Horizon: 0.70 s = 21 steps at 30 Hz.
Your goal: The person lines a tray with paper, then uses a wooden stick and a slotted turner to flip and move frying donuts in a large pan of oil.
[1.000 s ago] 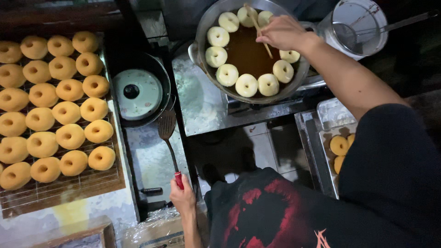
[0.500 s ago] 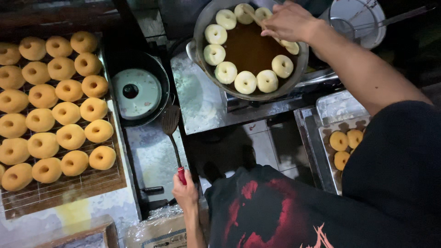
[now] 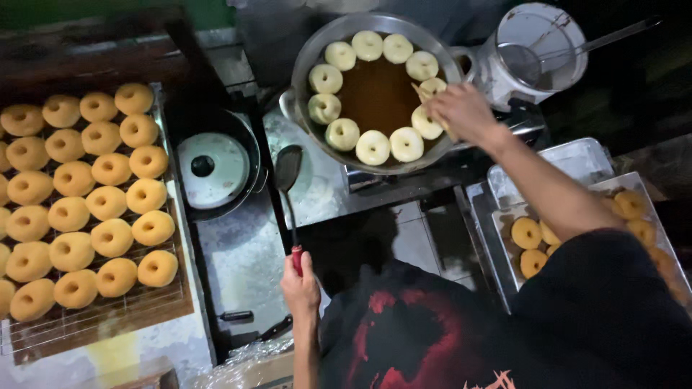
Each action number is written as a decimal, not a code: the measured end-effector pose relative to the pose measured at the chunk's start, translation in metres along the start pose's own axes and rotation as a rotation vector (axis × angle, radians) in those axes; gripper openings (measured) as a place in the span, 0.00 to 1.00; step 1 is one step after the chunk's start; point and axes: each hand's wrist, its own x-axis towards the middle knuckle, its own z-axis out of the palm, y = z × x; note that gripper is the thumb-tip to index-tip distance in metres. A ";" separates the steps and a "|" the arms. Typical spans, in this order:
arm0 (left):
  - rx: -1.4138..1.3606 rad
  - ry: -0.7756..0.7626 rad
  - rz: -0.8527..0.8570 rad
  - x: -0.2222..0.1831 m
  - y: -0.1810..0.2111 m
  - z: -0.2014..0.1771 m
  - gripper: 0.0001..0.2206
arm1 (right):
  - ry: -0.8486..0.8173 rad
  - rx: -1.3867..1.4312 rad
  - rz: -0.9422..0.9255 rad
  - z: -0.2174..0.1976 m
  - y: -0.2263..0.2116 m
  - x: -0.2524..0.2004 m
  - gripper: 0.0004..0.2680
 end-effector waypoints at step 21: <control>-0.057 -0.073 0.135 0.006 0.084 0.104 0.14 | 0.596 0.272 0.063 0.014 0.008 -0.060 0.08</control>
